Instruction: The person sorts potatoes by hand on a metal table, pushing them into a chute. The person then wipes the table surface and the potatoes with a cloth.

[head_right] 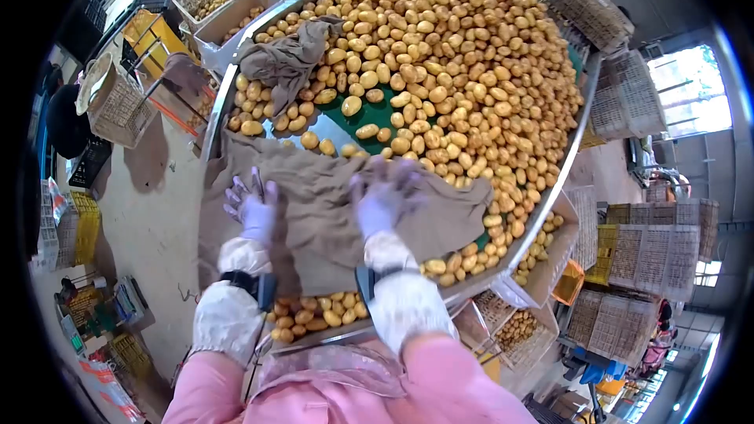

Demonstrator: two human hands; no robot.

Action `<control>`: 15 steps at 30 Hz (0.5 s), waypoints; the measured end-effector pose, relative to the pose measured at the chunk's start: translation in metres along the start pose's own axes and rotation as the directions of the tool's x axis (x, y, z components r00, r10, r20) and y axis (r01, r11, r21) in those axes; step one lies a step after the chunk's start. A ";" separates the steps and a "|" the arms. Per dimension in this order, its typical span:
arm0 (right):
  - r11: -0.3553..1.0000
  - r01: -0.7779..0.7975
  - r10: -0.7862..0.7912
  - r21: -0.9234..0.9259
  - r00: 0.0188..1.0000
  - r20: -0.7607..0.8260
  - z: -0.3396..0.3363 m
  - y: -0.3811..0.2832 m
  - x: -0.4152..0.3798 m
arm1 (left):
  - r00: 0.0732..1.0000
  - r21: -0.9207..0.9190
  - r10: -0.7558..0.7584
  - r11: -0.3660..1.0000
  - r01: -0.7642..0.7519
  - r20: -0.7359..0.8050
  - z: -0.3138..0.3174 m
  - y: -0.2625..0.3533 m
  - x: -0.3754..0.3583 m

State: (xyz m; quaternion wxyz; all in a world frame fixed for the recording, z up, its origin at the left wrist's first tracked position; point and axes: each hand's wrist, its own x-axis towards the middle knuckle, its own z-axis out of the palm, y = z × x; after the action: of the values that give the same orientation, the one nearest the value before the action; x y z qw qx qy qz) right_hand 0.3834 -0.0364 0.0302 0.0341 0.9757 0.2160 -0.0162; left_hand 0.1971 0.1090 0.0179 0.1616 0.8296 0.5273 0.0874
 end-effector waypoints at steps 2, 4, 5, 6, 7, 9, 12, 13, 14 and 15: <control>0.818 0.572 -0.576 0.065 0.813 0.089 0.008 0.022 -0.025 | 0.996 0.030 0.054 0.998 -0.056 0.074 0.023 0.037 -0.005; 0.824 0.557 -0.566 0.108 0.796 0.215 0.013 0.079 -0.004 | 0.907 0.007 0.306 0.947 -0.322 0.290 0.008 0.047 -0.055; 0.822 0.555 -0.566 0.128 0.768 0.300 0.011 0.107 0.009 | 0.840 -0.006 0.348 0.925 -0.380 0.417 0.004 0.056 -0.072; 0.844 0.535 -0.515 0.047 0.780 0.355 -0.003 0.113 0.033 | 0.837 -0.006 0.320 0.935 -0.354 0.445 0.016 0.066 -0.067; 0.852 0.523 -0.472 -0.034 0.794 0.384 -0.006 0.105 0.078 | 0.845 -0.153 0.421 0.907 -0.393 0.329 0.037 0.077 -0.039; 0.876 0.441 -0.435 0.196 0.897 -0.073 0.033 0.088 0.152 | 0.871 -0.124 0.468 0.883 -0.453 0.151 0.066 0.102 0.035; 0.909 0.413 -0.397 0.048 0.897 -0.193 0.008 0.004 0.187 | 0.898 -0.226 0.439 0.872 -0.434 -0.031 0.071 0.115 0.129; 0.889 0.446 -0.412 0.106 0.879 -0.241 0.007 -0.013 0.173 | 0.914 -0.198 0.305 0.946 -0.258 0.267 0.046 0.120 0.137; 0.815 0.579 -0.574 0.028 0.813 -0.100 0.009 -0.017 0.131 | 0.917 -0.083 0.391 0.919 -0.385 0.079 0.044 0.112 0.115; 0.710 0.704 -0.702 -0.028 0.710 0.049 0.008 -0.006 0.075 | 0.867 0.055 0.487 0.873 -0.484 -0.104 0.040 0.099 0.082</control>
State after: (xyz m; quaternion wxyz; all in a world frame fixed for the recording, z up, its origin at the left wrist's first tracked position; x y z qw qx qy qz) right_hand 0.4489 0.0000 0.0185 0.0511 0.8187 0.5705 -0.0401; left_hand 0.3287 0.1374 0.0146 0.0925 0.9312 0.3115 0.1653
